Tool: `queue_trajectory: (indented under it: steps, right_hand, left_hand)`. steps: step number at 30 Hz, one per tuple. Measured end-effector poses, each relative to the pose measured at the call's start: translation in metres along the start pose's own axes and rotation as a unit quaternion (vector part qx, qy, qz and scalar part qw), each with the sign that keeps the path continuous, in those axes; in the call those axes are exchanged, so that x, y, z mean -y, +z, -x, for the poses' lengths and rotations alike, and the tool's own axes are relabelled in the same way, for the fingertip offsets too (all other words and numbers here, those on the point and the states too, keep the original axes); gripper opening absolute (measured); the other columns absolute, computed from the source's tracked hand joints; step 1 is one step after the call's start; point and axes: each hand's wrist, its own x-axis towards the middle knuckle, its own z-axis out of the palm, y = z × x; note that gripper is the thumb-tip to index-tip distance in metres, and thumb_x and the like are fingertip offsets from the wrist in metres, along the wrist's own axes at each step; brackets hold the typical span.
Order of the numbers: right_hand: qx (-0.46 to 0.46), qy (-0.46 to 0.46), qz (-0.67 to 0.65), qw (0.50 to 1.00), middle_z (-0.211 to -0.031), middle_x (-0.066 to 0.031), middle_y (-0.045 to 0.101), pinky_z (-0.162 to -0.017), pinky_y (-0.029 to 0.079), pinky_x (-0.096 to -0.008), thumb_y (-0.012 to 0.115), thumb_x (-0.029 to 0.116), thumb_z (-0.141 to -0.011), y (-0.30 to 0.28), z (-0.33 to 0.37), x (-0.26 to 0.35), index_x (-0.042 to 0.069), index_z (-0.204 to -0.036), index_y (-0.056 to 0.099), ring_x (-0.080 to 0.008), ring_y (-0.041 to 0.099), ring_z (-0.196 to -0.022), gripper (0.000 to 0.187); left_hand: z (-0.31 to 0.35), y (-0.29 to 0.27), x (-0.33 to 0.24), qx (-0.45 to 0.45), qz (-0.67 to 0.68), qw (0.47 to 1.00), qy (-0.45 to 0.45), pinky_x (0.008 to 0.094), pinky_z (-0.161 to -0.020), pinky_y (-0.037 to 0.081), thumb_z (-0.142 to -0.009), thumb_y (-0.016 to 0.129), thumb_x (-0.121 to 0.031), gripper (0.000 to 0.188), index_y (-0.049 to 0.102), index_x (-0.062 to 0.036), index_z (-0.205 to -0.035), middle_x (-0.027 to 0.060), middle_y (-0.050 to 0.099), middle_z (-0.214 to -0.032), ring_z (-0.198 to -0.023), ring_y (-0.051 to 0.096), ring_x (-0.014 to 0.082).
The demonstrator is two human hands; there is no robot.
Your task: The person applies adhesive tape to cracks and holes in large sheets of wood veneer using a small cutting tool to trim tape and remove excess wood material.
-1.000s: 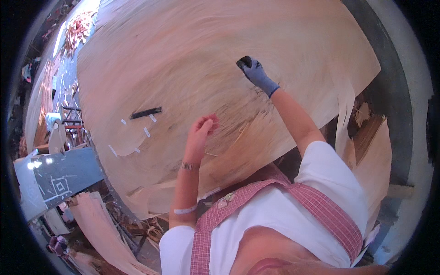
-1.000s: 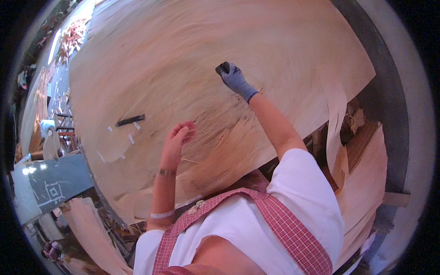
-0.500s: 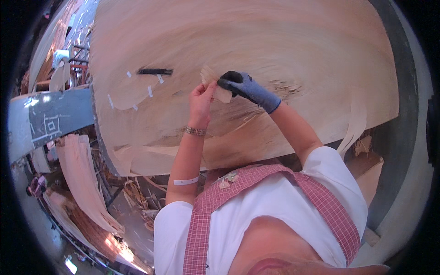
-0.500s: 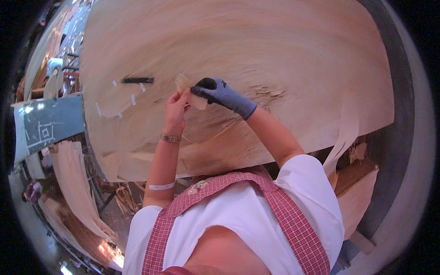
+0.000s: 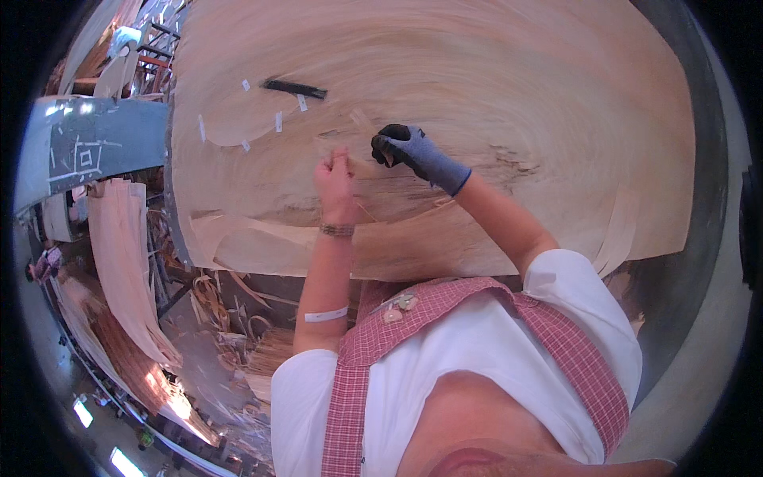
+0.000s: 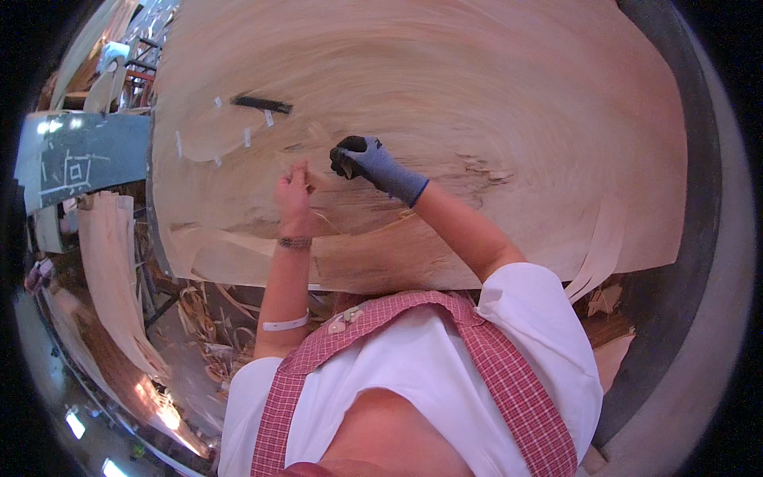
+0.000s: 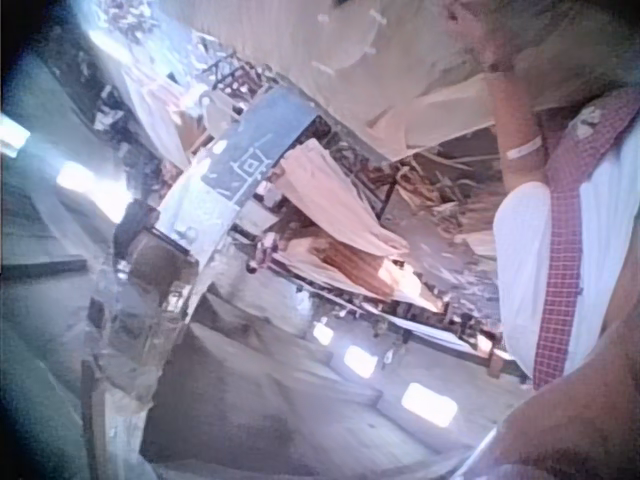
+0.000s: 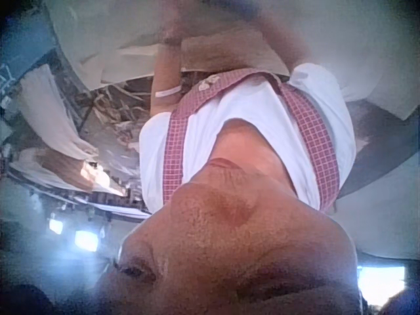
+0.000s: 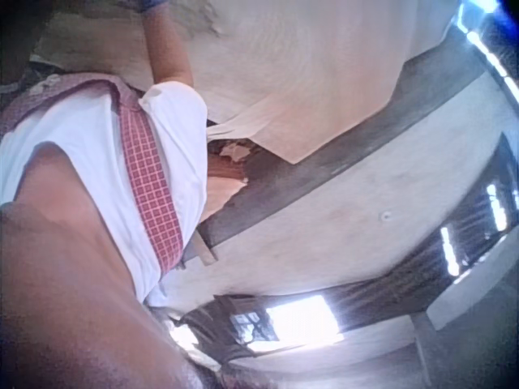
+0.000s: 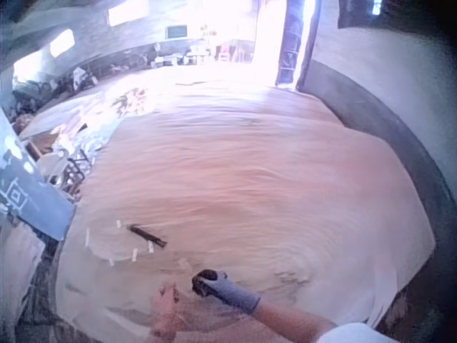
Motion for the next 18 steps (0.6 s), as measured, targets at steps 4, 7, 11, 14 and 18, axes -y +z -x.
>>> queue_trajectory:
  steps: [4, 7, 11, 14, 18]
  right_hand:
    - [0.047, 0.051, 0.122, 0.990, -0.079, -0.0057, 0.069, -0.053, 0.048, -0.0261, 0.062, 0.030, -0.093, -0.001, -0.018, 0.023, 0.005, -0.091, 0.065, -0.0114, 0.060, -0.063, 0.026]
    - [0.080, 0.059, 0.244, 0.965, -0.078, -0.0060, 0.070, -0.049, 0.047, -0.0266, 0.061, 0.032, -0.093, 0.004, -0.042, 0.036, 0.005, -0.090, 0.064, -0.0118, 0.062, -0.060, 0.027]
    - [0.157, 0.085, 0.355, 0.918, -0.079, -0.0044, 0.070, -0.048, 0.048, -0.0280, 0.060, 0.032, -0.092, 0.021, -0.076, 0.057, 0.008, -0.092, 0.066, -0.0129, 0.064, -0.061, 0.025]
    - [0.184, 0.128, 0.461, 0.858, -0.075, -0.0022, 0.069, -0.048, 0.046, -0.0277, 0.059, 0.031, -0.091, 0.031, -0.098, 0.071, 0.010, -0.092, 0.066, -0.0119, 0.063, -0.059, 0.022]
    - [0.203, 0.146, 0.507, 0.825, -0.071, -0.0022, 0.068, -0.048, 0.046, -0.0288, 0.060, 0.031, -0.088, 0.029, -0.109, 0.073, 0.009, -0.086, 0.067, -0.0126, 0.064, -0.058, 0.024]
  left_hand:
    - [-0.019, -0.084, 0.002, -0.180, -0.140, 0.972, 0.050, 0.0284, -0.054, 0.038, -0.092, 0.068, -0.026, 0.029, 0.053, -0.0054, -0.077, -0.0024, 0.050, -0.066, -0.060, 0.046, 0.0107]
    - [-0.029, -0.146, -0.010, -0.238, -0.333, 0.893, 0.186, 0.0428, -0.080, 0.047, -0.091, 0.067, -0.031, 0.044, 0.057, 0.0052, -0.114, 0.0152, 0.064, -0.098, -0.089, 0.060, 0.0271]
    - [-0.008, -0.129, -0.022, -0.335, -0.594, 0.676, 0.279, 0.0510, -0.096, 0.038, -0.090, 0.063, -0.031, 0.053, 0.051, -0.0009, -0.132, 0.0184, 0.055, -0.125, -0.116, 0.051, 0.0315]
    - [-0.002, -0.101, -0.015, -0.225, -0.616, 0.700, 0.283, 0.0505, -0.099, 0.036, -0.087, 0.064, -0.028, 0.050, 0.053, -0.0051, -0.131, 0.0127, 0.054, -0.130, -0.121, 0.047, 0.0295]
    - [0.005, -0.059, -0.004, -0.102, -0.636, 0.704, 0.299, 0.0456, -0.099, 0.037, -0.083, 0.065, -0.021, 0.052, 0.053, -0.0080, -0.132, 0.0061, 0.055, -0.130, -0.119, 0.048, 0.0261]
